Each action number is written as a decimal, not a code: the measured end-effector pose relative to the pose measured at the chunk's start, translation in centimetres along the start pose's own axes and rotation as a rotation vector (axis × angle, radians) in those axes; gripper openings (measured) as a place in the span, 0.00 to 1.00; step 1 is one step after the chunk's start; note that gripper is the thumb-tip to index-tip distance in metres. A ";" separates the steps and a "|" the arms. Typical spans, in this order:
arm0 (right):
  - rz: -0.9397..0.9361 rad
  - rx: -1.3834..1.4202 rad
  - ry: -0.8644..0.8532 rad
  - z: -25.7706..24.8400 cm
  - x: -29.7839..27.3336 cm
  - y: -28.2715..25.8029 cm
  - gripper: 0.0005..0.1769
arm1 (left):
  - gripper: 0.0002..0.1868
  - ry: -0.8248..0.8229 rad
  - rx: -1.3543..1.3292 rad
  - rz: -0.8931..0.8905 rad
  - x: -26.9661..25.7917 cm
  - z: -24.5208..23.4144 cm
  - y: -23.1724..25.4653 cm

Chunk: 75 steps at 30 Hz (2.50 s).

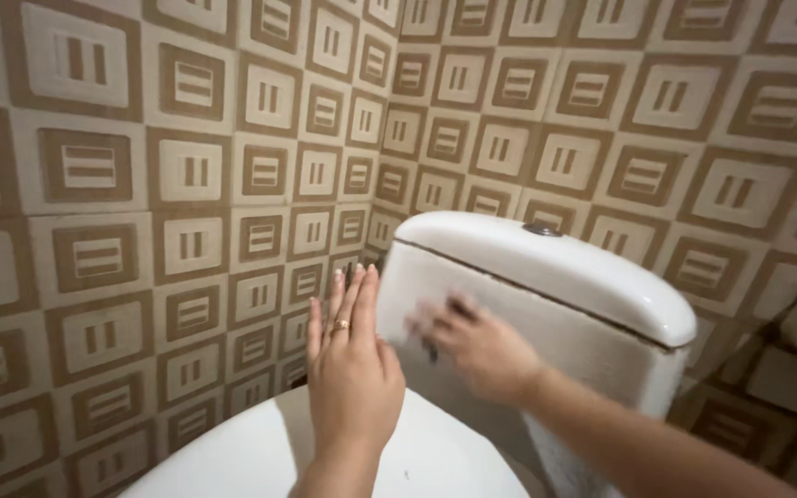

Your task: The person scrubs the exterior of a white toilet, including the tank, seat, and base, using a sponge and a steel wool pad. They apply a cleaning solution from a bucket and wipe down the surfaces in a bathroom with patterned tiles.

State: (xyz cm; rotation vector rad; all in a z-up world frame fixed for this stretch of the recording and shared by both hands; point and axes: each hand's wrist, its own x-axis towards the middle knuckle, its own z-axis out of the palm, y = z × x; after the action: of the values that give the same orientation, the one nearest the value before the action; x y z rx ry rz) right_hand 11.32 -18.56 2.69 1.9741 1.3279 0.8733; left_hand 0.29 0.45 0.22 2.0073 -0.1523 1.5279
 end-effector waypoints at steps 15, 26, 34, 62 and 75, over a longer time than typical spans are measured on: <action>-0.156 0.066 0.072 4.3 6.7 -1.7 0.26 | 0.36 -0.062 0.013 0.005 -0.3 0.9 -0.4; -0.522 -0.016 -0.538 0.3 -2.5 -0.8 0.15 | 0.33 -0.015 -0.018 0.001 -0.5 0.2 0.2; -0.443 0.125 -0.769 -8.1 -7.0 2.4 0.16 | 0.33 -0.038 -0.048 0.028 -1.0 -0.4 1.4; -0.245 0.101 -0.438 -4.8 -15.0 -3.0 0.19 | 0.35 -0.140 -0.063 0.112 -1.4 -0.3 2.4; 0.363 0.174 0.289 -11.1 -10.7 8.5 0.17 | 0.35 -0.115 -0.027 0.150 -0.4 -0.6 3.6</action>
State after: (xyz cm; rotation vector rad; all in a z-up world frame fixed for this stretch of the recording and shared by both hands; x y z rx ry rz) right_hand 4.19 -30.05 13.97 2.3396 1.2518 1.2917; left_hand -1.90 -2.22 1.32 2.1029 -0.3759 1.4918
